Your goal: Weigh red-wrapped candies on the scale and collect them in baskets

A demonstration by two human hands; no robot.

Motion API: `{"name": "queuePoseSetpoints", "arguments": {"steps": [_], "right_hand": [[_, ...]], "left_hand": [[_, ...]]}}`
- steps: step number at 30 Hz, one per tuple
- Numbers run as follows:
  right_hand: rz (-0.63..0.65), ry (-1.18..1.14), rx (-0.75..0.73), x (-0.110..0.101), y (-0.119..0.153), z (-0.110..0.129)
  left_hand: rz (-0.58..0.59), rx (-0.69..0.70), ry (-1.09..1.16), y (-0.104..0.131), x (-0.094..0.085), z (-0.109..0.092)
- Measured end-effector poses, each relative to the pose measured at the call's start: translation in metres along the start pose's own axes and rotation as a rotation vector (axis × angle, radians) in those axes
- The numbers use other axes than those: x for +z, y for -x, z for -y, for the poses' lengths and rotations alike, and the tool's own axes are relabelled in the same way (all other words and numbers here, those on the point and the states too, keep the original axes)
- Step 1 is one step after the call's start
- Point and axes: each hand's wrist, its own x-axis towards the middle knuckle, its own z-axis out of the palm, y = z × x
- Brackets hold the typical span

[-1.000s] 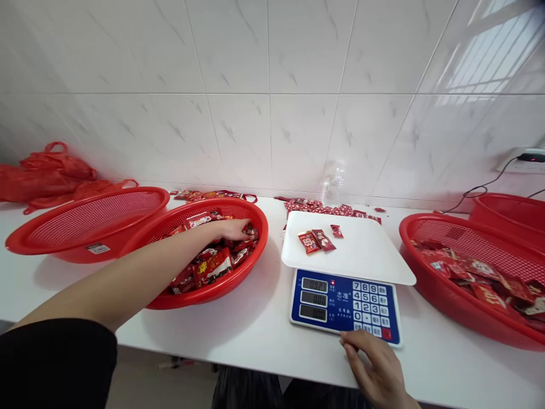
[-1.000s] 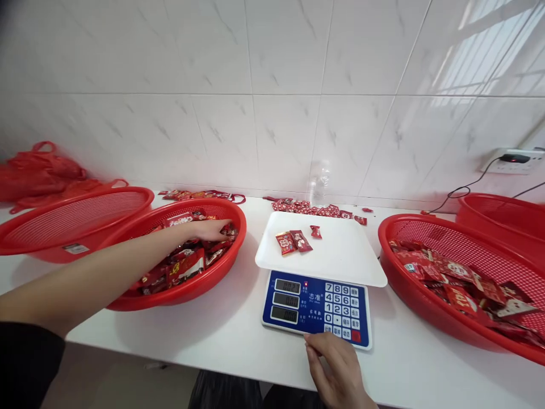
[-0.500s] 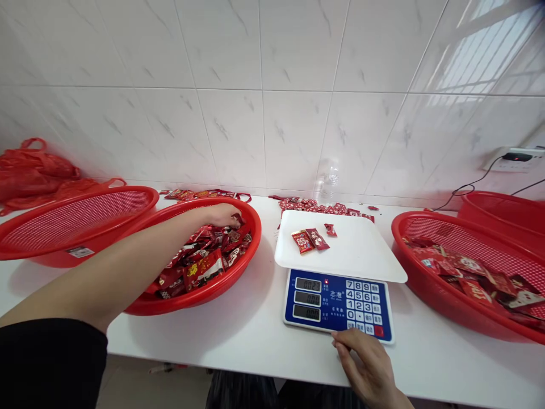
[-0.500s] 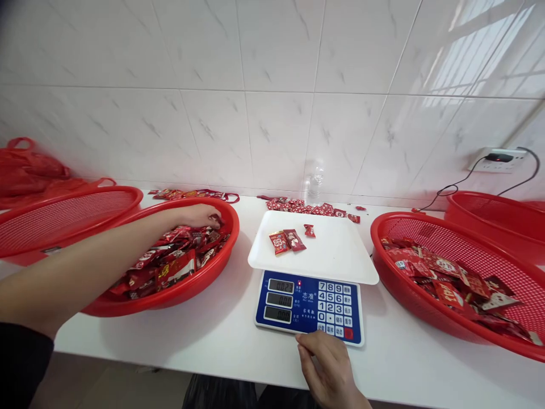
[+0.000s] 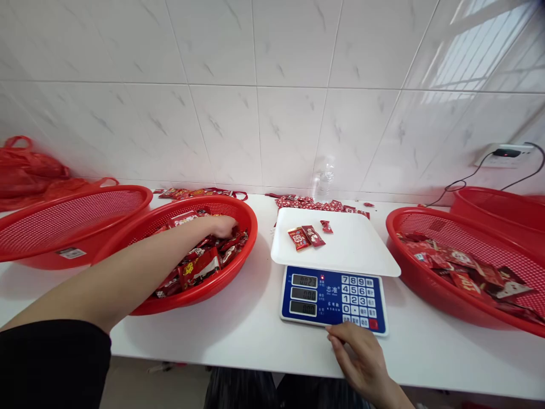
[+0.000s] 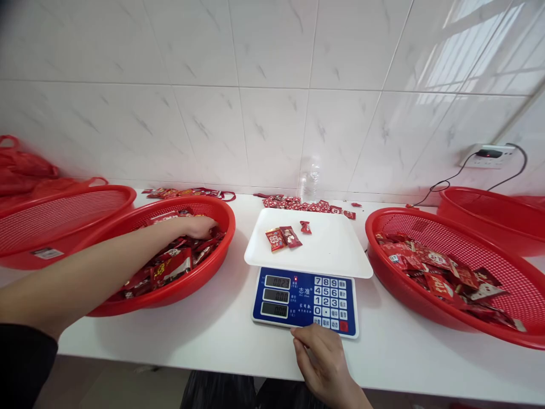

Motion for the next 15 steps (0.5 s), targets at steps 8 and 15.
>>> {"name": "queuePoseSetpoints", "arguments": {"steps": [8, 15], "right_hand": [[-0.036, 0.003, -0.01, -0.002, -0.006, 0.004], [-0.072, 0.01, -0.001, -0.003, -0.012, 0.006]], "left_hand": [[-0.074, 0.082, -0.256, -0.008, -0.054, -0.006], [-0.121, 0.079, 0.232, -0.004, -0.065, -0.059]]}}
